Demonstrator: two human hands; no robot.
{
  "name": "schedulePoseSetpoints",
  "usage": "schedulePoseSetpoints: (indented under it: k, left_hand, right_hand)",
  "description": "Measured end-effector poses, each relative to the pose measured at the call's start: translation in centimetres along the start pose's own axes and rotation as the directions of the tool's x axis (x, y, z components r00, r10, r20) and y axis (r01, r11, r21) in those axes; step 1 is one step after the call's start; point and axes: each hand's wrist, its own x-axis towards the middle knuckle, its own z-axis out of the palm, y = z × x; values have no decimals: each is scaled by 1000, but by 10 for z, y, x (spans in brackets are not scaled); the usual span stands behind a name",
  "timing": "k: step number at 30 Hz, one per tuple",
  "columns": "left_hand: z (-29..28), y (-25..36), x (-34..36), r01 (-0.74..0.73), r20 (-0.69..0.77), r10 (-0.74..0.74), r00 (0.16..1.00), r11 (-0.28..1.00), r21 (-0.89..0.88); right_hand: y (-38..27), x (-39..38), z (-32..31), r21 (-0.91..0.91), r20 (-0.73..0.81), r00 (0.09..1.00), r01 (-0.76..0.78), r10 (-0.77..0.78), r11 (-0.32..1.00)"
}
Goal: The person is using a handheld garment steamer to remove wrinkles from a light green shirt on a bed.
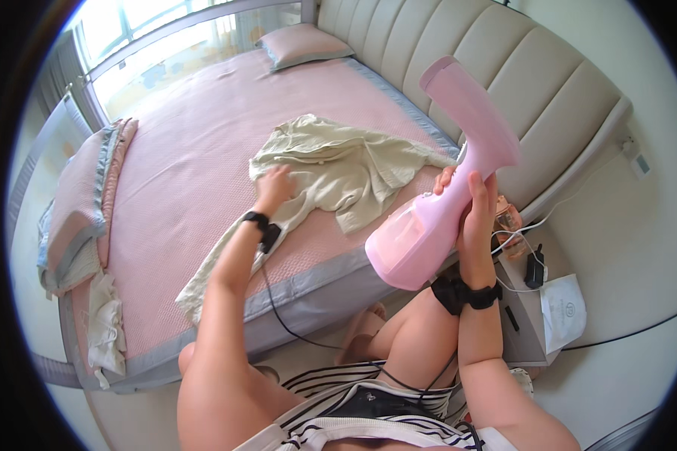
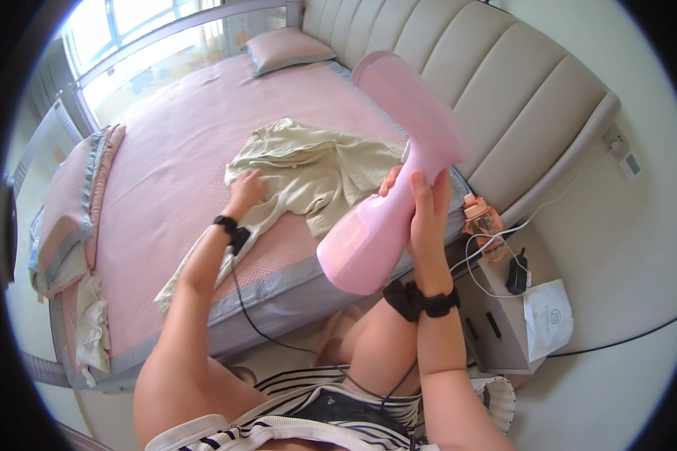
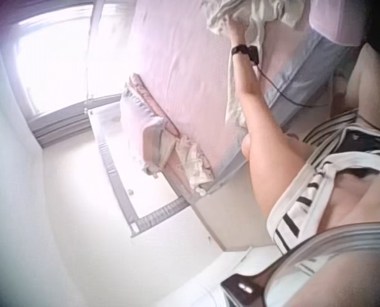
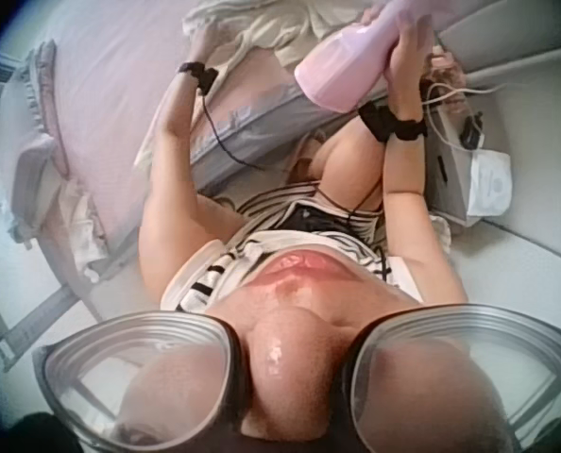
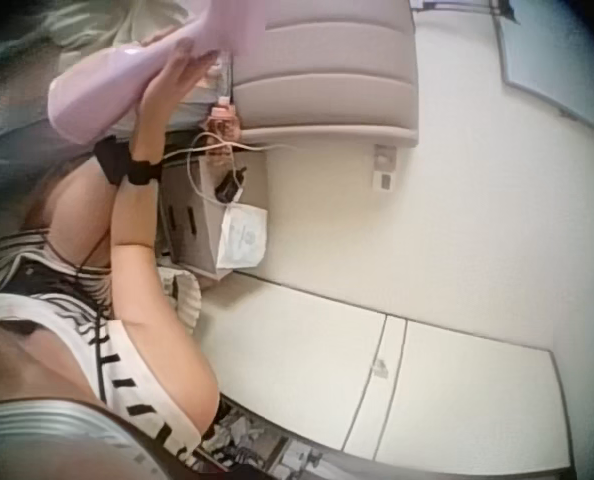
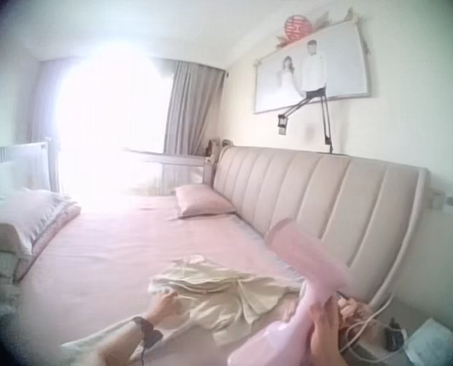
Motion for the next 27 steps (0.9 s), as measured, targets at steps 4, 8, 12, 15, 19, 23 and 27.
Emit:
schedulePoseSetpoints:
  k: [4,8,12,15,19,23,27]
  left_hand:
    - [-64,-56,-78,327,394,-402,826,913,245]
    - [-73,-149,-153,317,494,-371,787,929,193]
    - [-93,-148,-207,142,599,-182,780,983,113]
    - [-130,-118,-228,436,930,-243,275,894,105]
    - [-187,-77,-230,608,991,-111,-79,782,136]
    - [-179,-59,-203,586,998,-24,-59,808,54]
    - [-126,-80,-193,373,500,-328,801,928,12]
  right_hand:
    - [0,7,-3,40,92,995,42,-45,998]
    - [15,12,20,-37,277,952,144,-129,989]
    - [30,14,47,-405,324,945,108,32,908]
    - [58,29,48,-597,332,921,39,203,801]
    - [99,42,33,-774,391,855,106,340,624]
    - [140,44,-4,-858,378,766,78,520,508]
    - [186,14,-30,-877,335,793,65,509,476]
